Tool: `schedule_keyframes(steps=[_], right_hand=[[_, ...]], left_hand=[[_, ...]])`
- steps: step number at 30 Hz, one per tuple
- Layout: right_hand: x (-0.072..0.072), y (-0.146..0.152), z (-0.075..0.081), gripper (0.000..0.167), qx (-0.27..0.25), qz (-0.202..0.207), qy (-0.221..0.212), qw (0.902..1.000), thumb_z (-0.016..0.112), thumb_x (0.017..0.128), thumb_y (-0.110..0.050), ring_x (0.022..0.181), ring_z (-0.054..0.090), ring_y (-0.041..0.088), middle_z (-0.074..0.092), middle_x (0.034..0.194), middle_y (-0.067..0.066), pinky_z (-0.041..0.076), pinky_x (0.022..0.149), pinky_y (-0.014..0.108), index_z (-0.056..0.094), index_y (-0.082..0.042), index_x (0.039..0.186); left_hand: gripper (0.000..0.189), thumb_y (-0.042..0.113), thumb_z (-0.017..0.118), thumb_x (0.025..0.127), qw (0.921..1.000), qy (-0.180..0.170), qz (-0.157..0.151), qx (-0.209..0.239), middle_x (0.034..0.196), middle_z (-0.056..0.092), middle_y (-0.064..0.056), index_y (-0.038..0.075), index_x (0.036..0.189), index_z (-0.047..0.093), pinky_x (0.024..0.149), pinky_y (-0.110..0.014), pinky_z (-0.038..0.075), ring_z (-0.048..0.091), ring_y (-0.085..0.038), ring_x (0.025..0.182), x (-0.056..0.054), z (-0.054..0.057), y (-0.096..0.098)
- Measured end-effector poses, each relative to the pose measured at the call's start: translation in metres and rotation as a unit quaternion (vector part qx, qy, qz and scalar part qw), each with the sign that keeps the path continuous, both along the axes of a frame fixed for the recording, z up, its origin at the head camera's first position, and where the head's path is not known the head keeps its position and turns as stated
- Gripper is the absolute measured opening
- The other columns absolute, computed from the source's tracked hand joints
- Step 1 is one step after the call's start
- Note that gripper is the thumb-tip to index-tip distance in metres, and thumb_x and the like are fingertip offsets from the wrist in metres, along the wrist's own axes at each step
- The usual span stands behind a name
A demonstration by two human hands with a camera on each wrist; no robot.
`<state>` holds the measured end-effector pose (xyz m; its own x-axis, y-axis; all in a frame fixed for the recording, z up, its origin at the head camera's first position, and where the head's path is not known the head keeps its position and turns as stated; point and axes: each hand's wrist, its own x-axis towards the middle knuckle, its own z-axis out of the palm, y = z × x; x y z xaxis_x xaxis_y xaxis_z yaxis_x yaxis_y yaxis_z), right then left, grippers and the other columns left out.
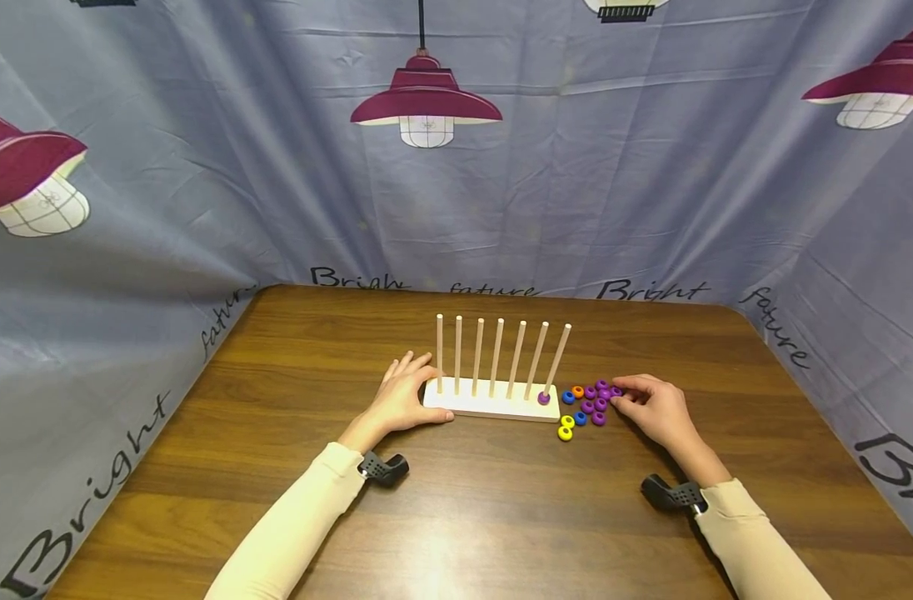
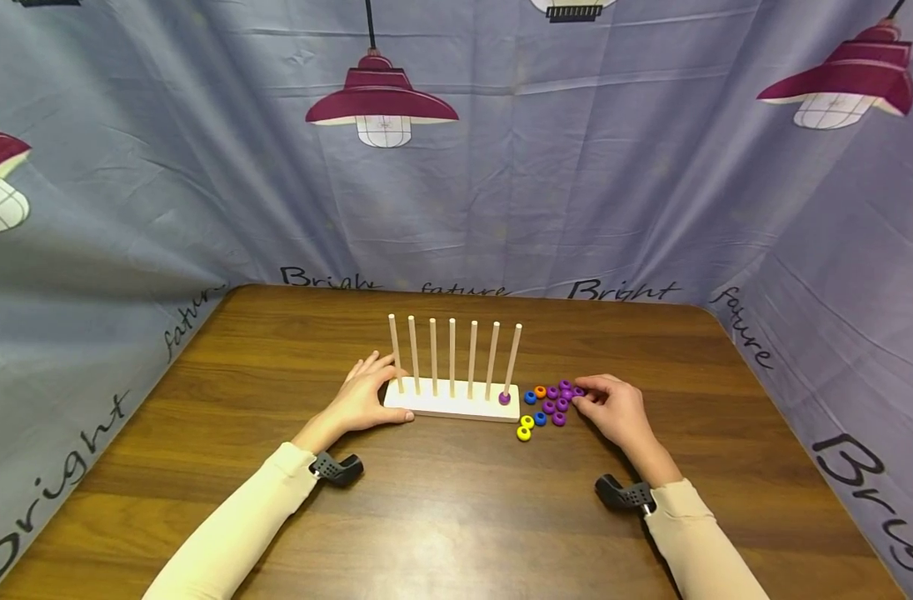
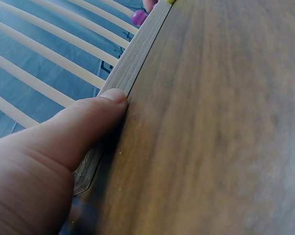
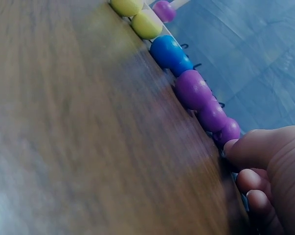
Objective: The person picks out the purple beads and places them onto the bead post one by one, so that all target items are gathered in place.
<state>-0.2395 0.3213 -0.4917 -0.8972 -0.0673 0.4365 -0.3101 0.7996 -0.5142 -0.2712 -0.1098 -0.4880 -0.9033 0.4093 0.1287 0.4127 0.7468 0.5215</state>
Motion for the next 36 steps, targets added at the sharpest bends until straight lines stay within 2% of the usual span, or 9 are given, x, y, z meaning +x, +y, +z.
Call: schedule_keyframes(steps=[15, 28, 36], right_hand=[[0.0013, 0.0003, 0.0013, 0.019, -0.001, -0.009, -0.001, 1.0, 0.083, 0.078, -0.004, 0.064, 0.048, -0.012, 0.073, 0.081, 0.008, 0.042, 0.057, 0.012, 0.079, -0.003, 0.096], [0.0013, -0.0014, -0.0043, 0.019, -0.01, -0.01, 0.012, 0.9998, 0.082, 0.079, -0.006, 0.066, 0.05, -0.013, 0.076, 0.086, 0.012, 0.042, 0.058, 0.009, 0.079, -0.003, 0.097], [0.0035, -0.0018, 0.0006, 0.02, -0.012, -0.018, 0.001, 0.9998, 0.083, 0.079, -0.007, 0.067, 0.051, -0.011, 0.077, 0.089, 0.014, 0.045, 0.059, 0.013, 0.079, -0.003, 0.098]], left_hand=[[0.067, 0.05, 0.085, 0.074, 1.0, -0.005, -0.001, 0.004, 0.161, 0.041, -0.017, 0.017, 0.129, 0.067, 0.129, -0.06, 0.011, 0.023, -0.044, 0.156, 0.0003, 0.0001, 0.0002], [0.068, 0.049, 0.086, 0.073, 1.0, 0.001, 0.0, 0.004, 0.16, 0.043, -0.019, 0.014, 0.129, 0.067, 0.127, -0.063, 0.014, 0.025, -0.046, 0.154, 0.0011, -0.0006, -0.0015], [0.068, 0.05, 0.085, 0.075, 1.0, -0.006, 0.001, -0.002, 0.162, 0.041, -0.017, 0.015, 0.13, 0.067, 0.128, -0.061, 0.012, 0.022, -0.044, 0.156, 0.0012, -0.0002, -0.0008]])
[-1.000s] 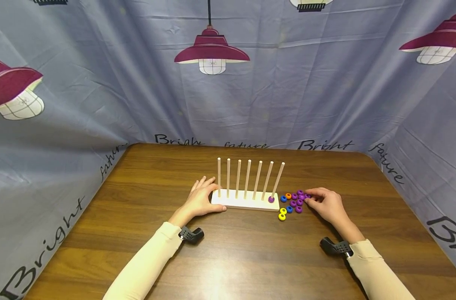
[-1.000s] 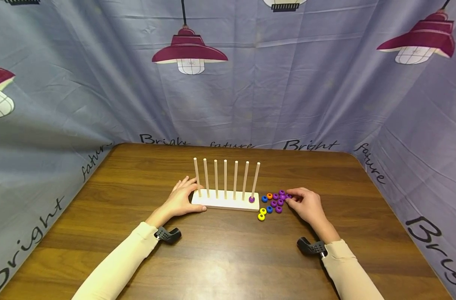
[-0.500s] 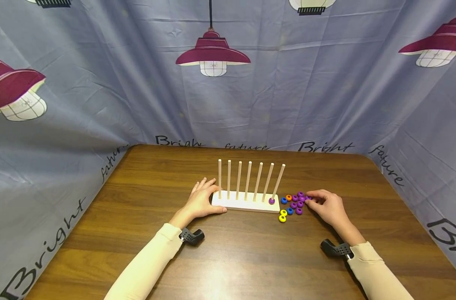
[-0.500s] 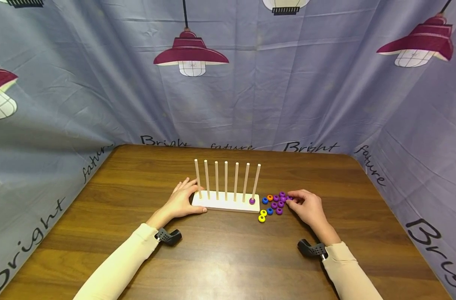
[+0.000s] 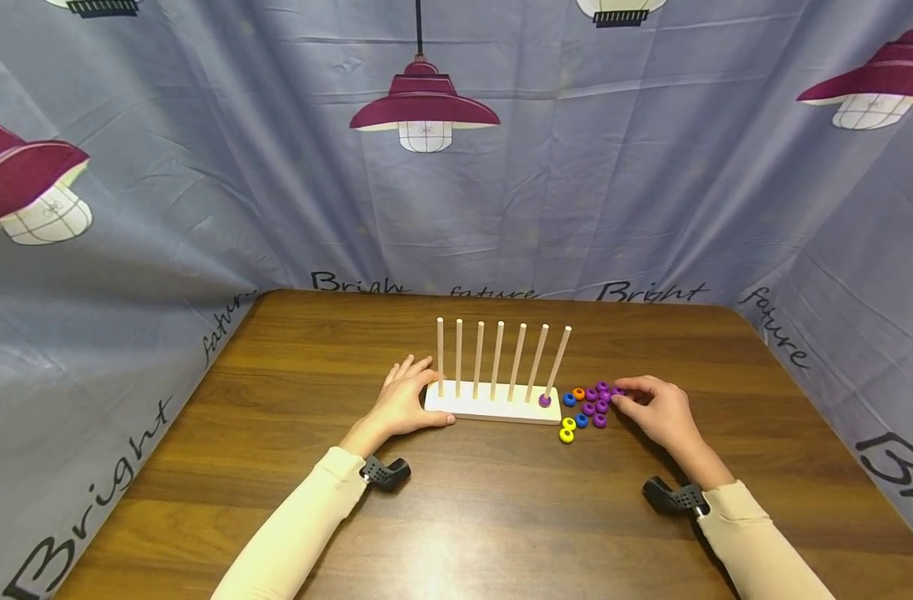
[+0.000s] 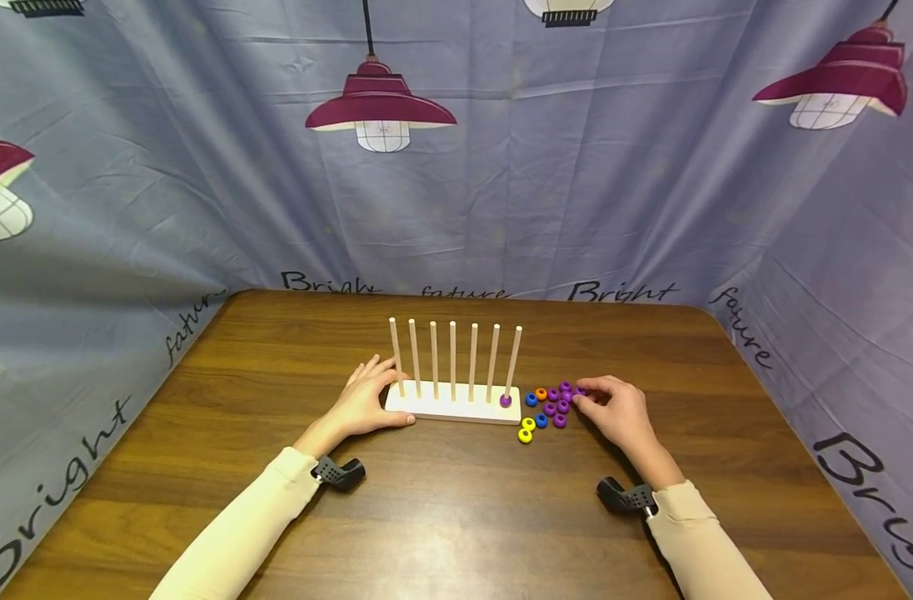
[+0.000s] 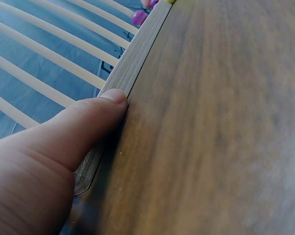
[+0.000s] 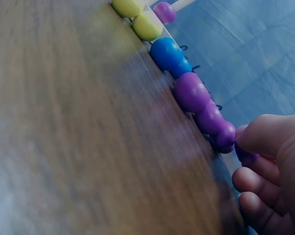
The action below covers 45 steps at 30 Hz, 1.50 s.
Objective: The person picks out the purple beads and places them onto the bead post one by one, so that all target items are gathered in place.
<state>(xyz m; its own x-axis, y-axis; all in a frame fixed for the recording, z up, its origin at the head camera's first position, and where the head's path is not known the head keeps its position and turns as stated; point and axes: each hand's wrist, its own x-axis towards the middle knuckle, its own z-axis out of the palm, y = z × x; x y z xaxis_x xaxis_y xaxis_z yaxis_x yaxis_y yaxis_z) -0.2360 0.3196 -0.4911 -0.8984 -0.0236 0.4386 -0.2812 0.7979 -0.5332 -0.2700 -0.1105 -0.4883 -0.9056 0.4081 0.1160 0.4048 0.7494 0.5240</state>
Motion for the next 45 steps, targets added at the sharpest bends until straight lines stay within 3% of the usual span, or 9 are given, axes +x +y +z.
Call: schedule_keyframes(steps=[14, 29, 32, 38, 45], right_hand=[[-0.001, -0.008, 0.024, 0.022, -0.021, 0.026, 0.022, 0.9992, 0.082, 0.078, -0.002, 0.068, 0.053, -0.016, 0.077, 0.086, 0.017, 0.044, 0.059, 0.005, 0.078, 0.001, 0.099], [-0.002, -0.045, 0.073, 0.019, -0.106, 0.071, 0.04, 0.9911, 0.08, 0.081, 0.0, 0.07, 0.059, -0.016, 0.076, 0.09, 0.02, 0.049, 0.062, 0.005, 0.078, 0.001, 0.099], [-0.002, -0.051, 0.083, 0.019, -0.125, 0.083, 0.047, 0.9876, 0.08, 0.081, 0.001, 0.071, 0.06, -0.015, 0.077, 0.089, 0.012, 0.05, 0.063, 0.004, 0.078, 0.002, 0.099], [0.0, -0.061, 0.101, 0.018, -0.152, 0.089, 0.057, 0.9828, 0.078, 0.08, 0.006, 0.07, 0.059, -0.013, 0.066, 0.087, -0.025, 0.048, 0.062, 0.005, 0.077, 0.005, 0.098], [0.001, -0.073, 0.115, 0.02, -0.184, 0.091, 0.067, 0.9764, 0.076, 0.08, 0.01, 0.068, 0.057, -0.011, 0.064, 0.083, -0.031, 0.045, 0.058, 0.007, 0.075, 0.01, 0.099]], left_hand=[[0.067, 0.051, 0.084, 0.075, 1.0, 0.003, 0.0, -0.003, 0.162, 0.04, -0.017, 0.017, 0.13, 0.066, 0.129, -0.06, 0.011, 0.021, -0.044, 0.156, -0.004, 0.0, -0.001], [0.068, 0.05, 0.086, 0.074, 1.0, 0.006, 0.001, 0.001, 0.161, 0.041, -0.018, 0.016, 0.13, 0.067, 0.128, -0.06, 0.012, 0.023, -0.045, 0.155, -0.002, 0.0, 0.0], [0.067, 0.049, 0.086, 0.073, 0.9998, 0.015, 0.0, 0.009, 0.16, 0.043, -0.019, 0.015, 0.127, 0.068, 0.127, -0.062, 0.014, 0.025, -0.047, 0.154, -0.002, 0.001, 0.0], [0.068, 0.048, 0.086, 0.072, 0.9998, 0.017, -0.003, 0.008, 0.16, 0.043, -0.02, 0.014, 0.128, 0.068, 0.127, -0.062, 0.014, 0.026, -0.047, 0.154, -0.003, 0.0, 0.0], [0.069, 0.05, 0.086, 0.073, 1.0, 0.003, 0.0, 0.002, 0.161, 0.041, -0.017, 0.015, 0.13, 0.067, 0.128, -0.06, 0.012, 0.024, -0.045, 0.155, -0.001, 0.001, 0.001]])
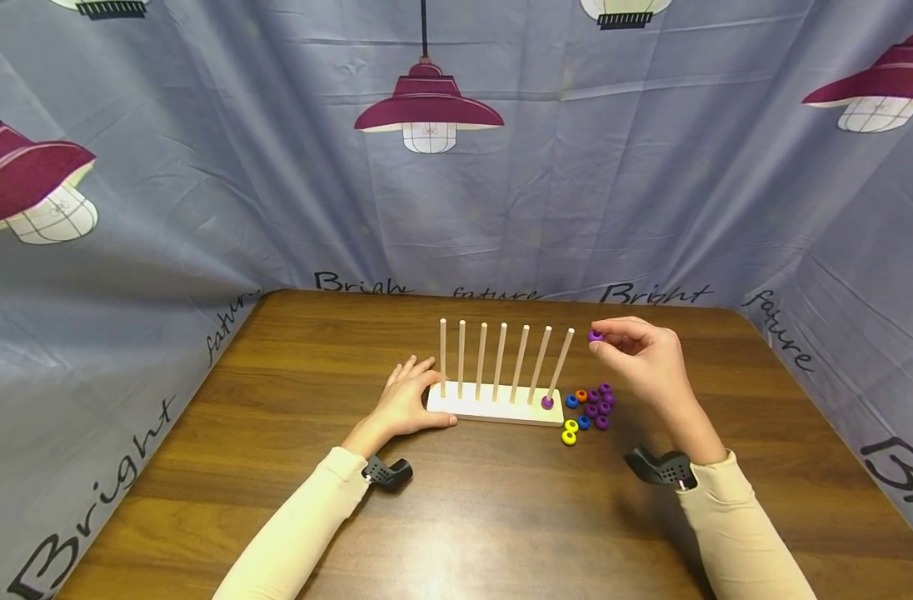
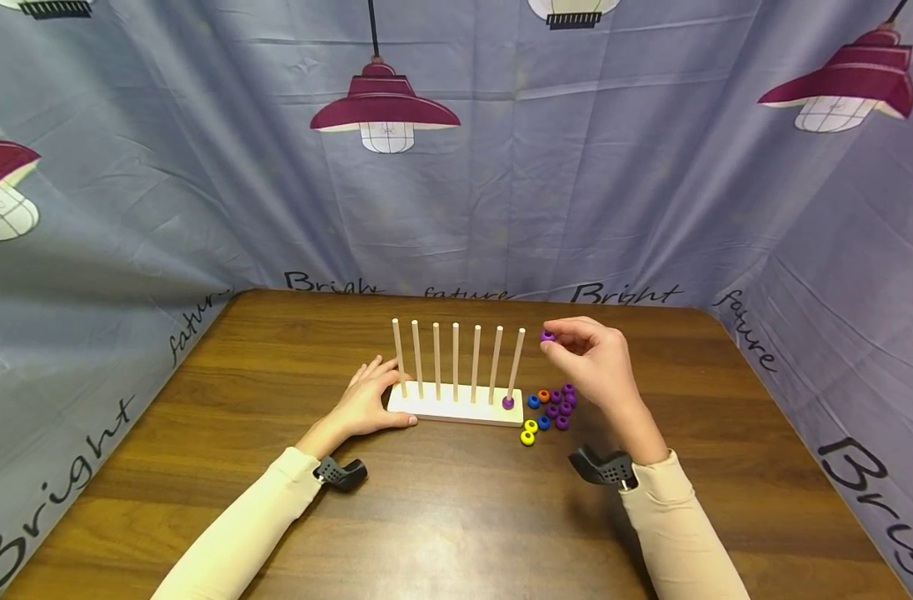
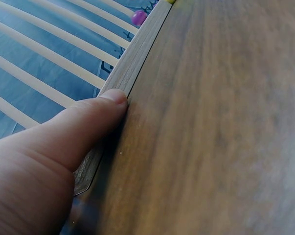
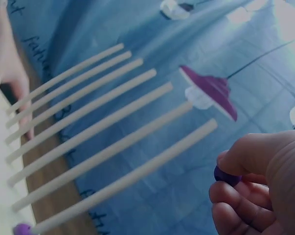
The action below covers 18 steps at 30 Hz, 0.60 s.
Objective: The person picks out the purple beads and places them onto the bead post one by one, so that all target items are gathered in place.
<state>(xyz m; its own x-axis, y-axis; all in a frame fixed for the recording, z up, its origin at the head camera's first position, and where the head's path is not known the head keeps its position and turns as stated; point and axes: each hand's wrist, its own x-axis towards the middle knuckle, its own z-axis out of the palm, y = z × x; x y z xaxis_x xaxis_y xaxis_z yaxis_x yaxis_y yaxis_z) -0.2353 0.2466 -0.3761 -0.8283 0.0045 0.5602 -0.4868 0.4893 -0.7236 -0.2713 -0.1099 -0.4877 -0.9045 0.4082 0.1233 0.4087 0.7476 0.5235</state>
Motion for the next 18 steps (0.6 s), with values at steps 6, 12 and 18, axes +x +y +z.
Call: schedule_keyframes(steps=[6, 12, 18], right_hand=[[0.0, -0.007, 0.012, 0.021, -0.063, 0.022, 0.009, 0.9977, 0.076, 0.078, 0.013, 0.065, 0.058, -0.008, 0.068, 0.08, -0.027, 0.044, 0.055, 0.008, 0.073, 0.013, 0.099], [-0.001, -0.014, 0.016, 0.021, -0.091, 0.054, 0.01, 0.9944, 0.073, 0.08, 0.015, 0.068, 0.063, -0.007, 0.072, 0.083, -0.023, 0.05, 0.059, 0.008, 0.07, 0.018, 0.1], [-0.003, -0.02, 0.018, 0.02, -0.109, 0.095, 0.008, 0.9895, 0.071, 0.08, 0.018, 0.071, 0.066, -0.005, 0.075, 0.086, -0.018, 0.052, 0.061, 0.009, 0.068, 0.021, 0.099]], left_hand=[[0.069, 0.05, 0.086, 0.073, 1.0, 0.005, -0.001, 0.008, 0.16, 0.043, -0.018, 0.015, 0.129, 0.067, 0.128, -0.061, 0.014, 0.026, -0.046, 0.154, 0.002, 0.001, 0.0], [0.071, 0.05, 0.086, 0.073, 1.0, 0.003, -0.001, 0.0, 0.16, 0.043, -0.017, 0.015, 0.131, 0.067, 0.128, -0.06, 0.013, 0.025, -0.045, 0.155, 0.001, -0.001, 0.0], [0.071, 0.051, 0.086, 0.073, 1.0, 0.001, 0.0, 0.002, 0.16, 0.043, -0.018, 0.015, 0.131, 0.067, 0.128, -0.061, 0.013, 0.025, -0.045, 0.155, 0.0, -0.001, -0.001]])
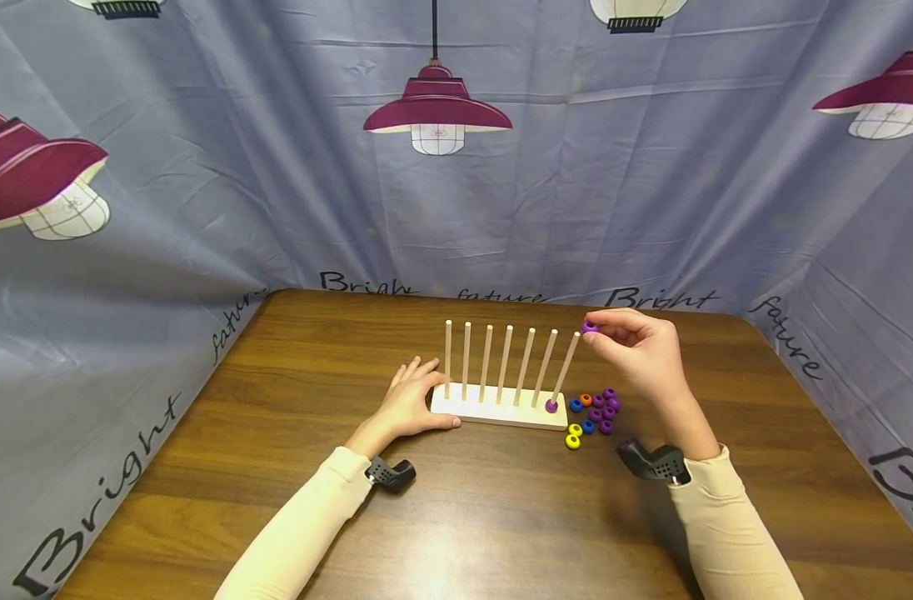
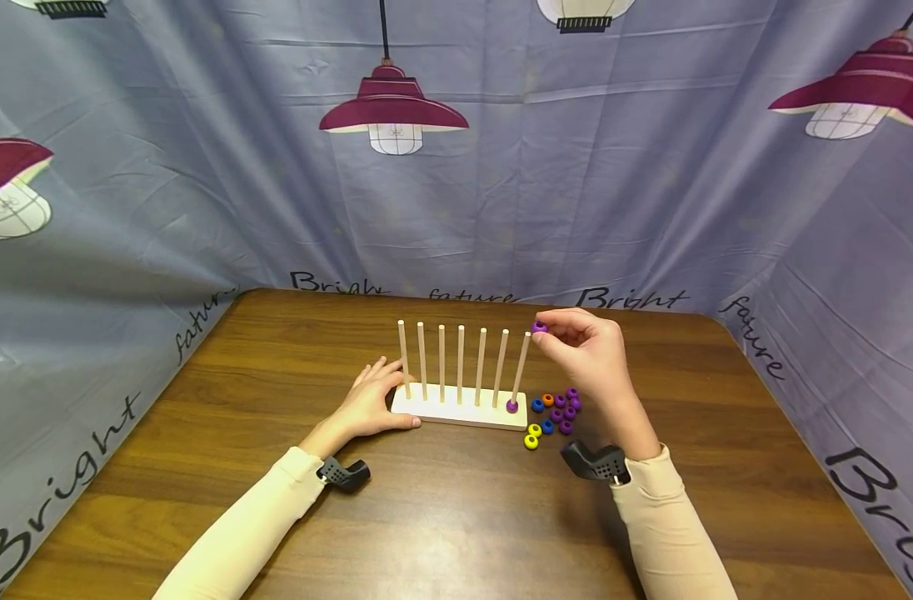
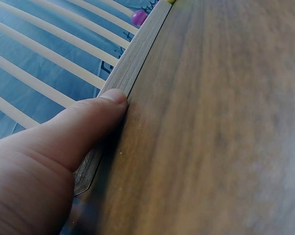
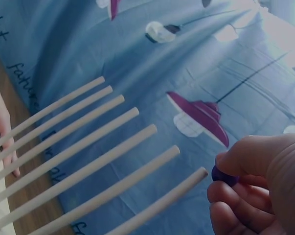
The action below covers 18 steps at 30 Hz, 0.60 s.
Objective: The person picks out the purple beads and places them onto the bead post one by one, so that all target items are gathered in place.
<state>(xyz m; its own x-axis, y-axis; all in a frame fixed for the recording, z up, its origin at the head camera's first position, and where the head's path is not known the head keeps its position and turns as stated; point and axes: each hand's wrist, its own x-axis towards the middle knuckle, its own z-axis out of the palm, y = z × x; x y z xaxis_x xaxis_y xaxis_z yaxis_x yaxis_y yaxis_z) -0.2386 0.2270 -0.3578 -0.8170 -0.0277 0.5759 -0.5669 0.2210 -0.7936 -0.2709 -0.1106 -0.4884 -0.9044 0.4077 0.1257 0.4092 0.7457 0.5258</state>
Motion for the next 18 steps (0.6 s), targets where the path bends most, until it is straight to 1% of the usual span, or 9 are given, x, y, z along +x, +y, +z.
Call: schedule_keyframes(steps=[4, 12, 18], right_hand=[[-0.0007, -0.0025, 0.0004, 0.02, -0.013, 0.023, -0.004, 0.9996, 0.07, 0.08, 0.019, 0.071, 0.068, -0.005, 0.076, 0.086, -0.016, 0.054, 0.062, 0.01, 0.066, 0.022, 0.099], [-0.0031, -0.0044, -0.0003, 0.019, 0.014, 0.017, -0.01, 0.9997, 0.072, 0.081, 0.015, 0.069, 0.067, -0.005, 0.074, 0.083, -0.018, 0.053, 0.06, 0.01, 0.069, 0.018, 0.099], [-0.0047, -0.0023, -0.0018, 0.018, -0.008, 0.045, -0.019, 0.9988, 0.071, 0.082, 0.016, 0.071, 0.069, -0.003, 0.076, 0.086, -0.015, 0.055, 0.063, 0.011, 0.069, 0.018, 0.099]], left_hand=[[0.071, 0.05, 0.086, 0.073, 1.0, 0.001, -0.001, 0.002, 0.16, 0.044, -0.018, 0.015, 0.131, 0.067, 0.128, -0.061, 0.013, 0.025, -0.045, 0.155, 0.0006, 0.0005, 0.0005], [0.07, 0.051, 0.086, 0.073, 1.0, 0.002, 0.003, -0.002, 0.16, 0.043, -0.017, 0.016, 0.13, 0.067, 0.128, -0.06, 0.013, 0.025, -0.045, 0.155, 0.0008, 0.0011, 0.0008], [0.07, 0.051, 0.086, 0.072, 0.9999, 0.009, 0.004, -0.005, 0.16, 0.044, -0.017, 0.015, 0.129, 0.067, 0.127, -0.061, 0.015, 0.027, -0.045, 0.154, 0.0003, 0.0003, 0.0012]])
